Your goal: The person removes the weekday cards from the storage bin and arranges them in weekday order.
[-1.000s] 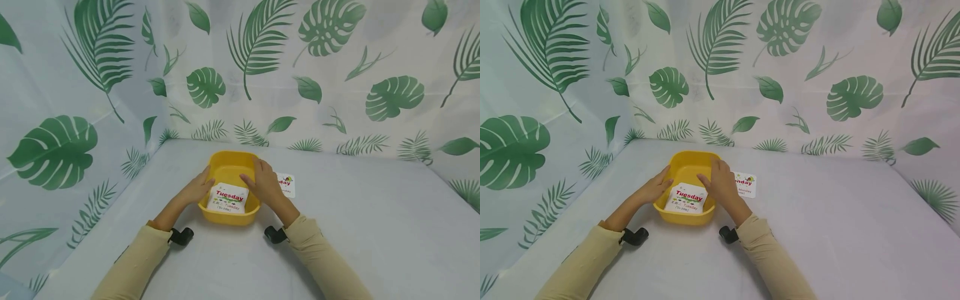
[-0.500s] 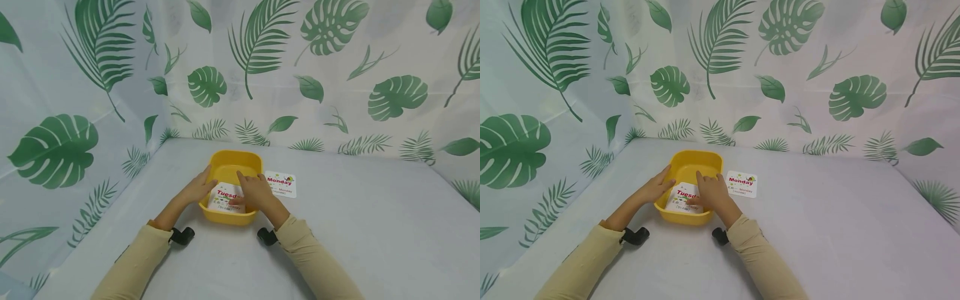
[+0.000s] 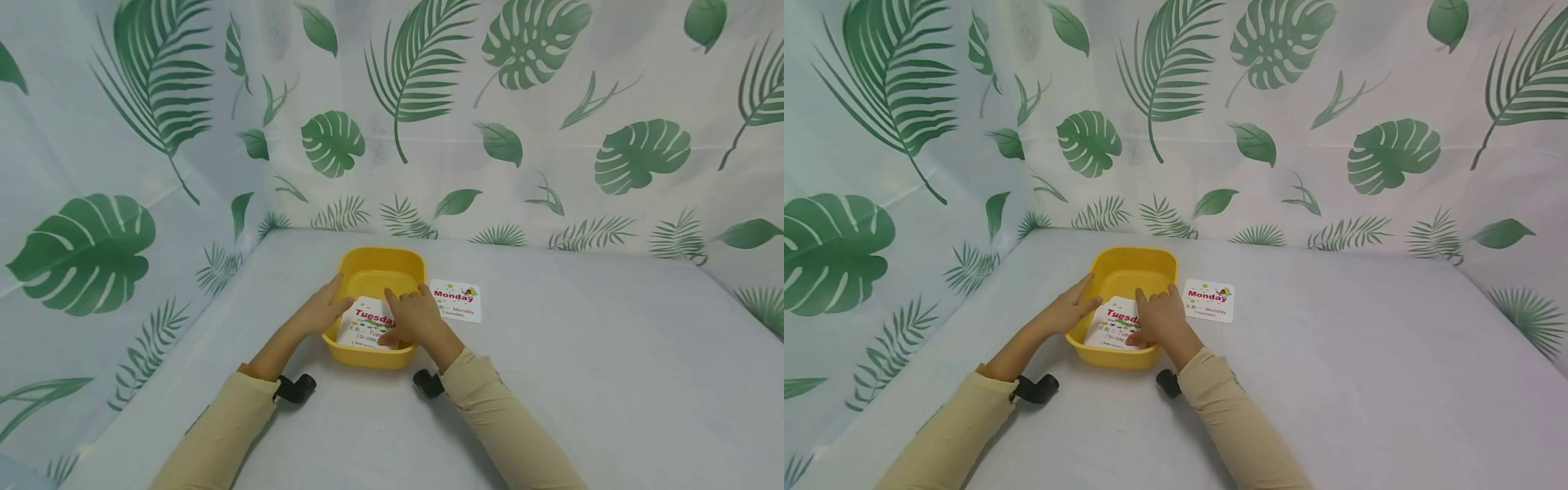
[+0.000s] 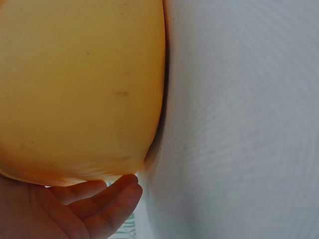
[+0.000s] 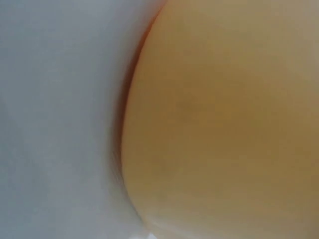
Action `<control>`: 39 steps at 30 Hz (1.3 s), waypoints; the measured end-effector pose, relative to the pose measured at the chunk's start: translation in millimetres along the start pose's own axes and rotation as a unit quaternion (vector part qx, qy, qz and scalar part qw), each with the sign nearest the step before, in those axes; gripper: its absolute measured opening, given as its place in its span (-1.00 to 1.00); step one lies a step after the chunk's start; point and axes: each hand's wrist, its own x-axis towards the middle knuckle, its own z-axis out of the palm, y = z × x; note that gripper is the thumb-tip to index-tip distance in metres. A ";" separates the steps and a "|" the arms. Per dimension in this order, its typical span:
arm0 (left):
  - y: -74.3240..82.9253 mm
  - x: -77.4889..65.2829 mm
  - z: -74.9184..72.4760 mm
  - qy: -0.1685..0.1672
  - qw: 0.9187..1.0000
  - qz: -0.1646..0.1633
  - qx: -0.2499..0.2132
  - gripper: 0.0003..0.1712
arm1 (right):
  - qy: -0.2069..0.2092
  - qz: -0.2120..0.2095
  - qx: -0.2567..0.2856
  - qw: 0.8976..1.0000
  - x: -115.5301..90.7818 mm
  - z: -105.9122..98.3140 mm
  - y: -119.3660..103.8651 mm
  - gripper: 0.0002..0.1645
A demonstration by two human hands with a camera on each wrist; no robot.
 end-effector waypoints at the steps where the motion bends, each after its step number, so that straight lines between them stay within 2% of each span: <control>1: -0.5 -0.1 0.4 0.000 1.000 0.002 0.000 -0.22 | -0.004 0.003 0.000 1.000 0.3 0.3 0.0 0.15; 4: -1.9 -0.9 1.2 0.002 1.000 0.004 0.000 -0.23 | 0.004 0.001 0.005 1.000 0.1 0.8 -1.3 0.12; 7: -3.0 -1.8 1.5 0.004 1.000 0.001 -0.001 -0.23 | 0.037 -0.004 0.025 0.999 0.6 2.1 -1.9 0.14; 10: -3.3 -2.0 1.5 0.003 1.000 -0.002 -0.004 -0.22 | 0.076 -0.001 0.095 0.993 1.3 3.8 -0.6 0.16; 12: -3.3 -1.6 1.3 0.002 1.000 -0.001 -0.005 -0.21 | 0.101 0.000 0.166 0.981 1.2 3.8 1.5 0.14; 15: -3.0 -1.3 0.9 0.004 1.000 -0.001 -0.006 -0.21 | 0.133 -0.004 0.264 0.955 1.1 3.4 5.9 0.12; 17: -2.6 -1.3 0.8 0.005 1.000 0.004 -0.006 -0.21 | 0.143 -0.005 0.308 0.941 0.5 3.4 9.2 0.11; 21: -0.7 -1.4 1.4 0.002 1.000 0.004 -0.010 -0.22 | 0.153 0.000 0.364 0.919 -0.8 4.7 15.7 0.10; 26: 2.0 -1.6 2.2 0.003 1.000 0.001 -0.002 -0.22 | 0.175 0.008 0.405 0.897 -0.9 7.6 19.4 0.06; 35: 1.6 -0.9 3.6 0.006 1.000 0.001 -0.007 -0.21 | 0.239 -0.020 0.405 0.882 -5.6 10.8 19.4 -0.23; 39: -0.1 0.7 5.4 0.004 1.000 0.005 -0.007 -0.20 | 0.237 -0.031 0.425 0.873 -7.2 9.3 26.3 -0.28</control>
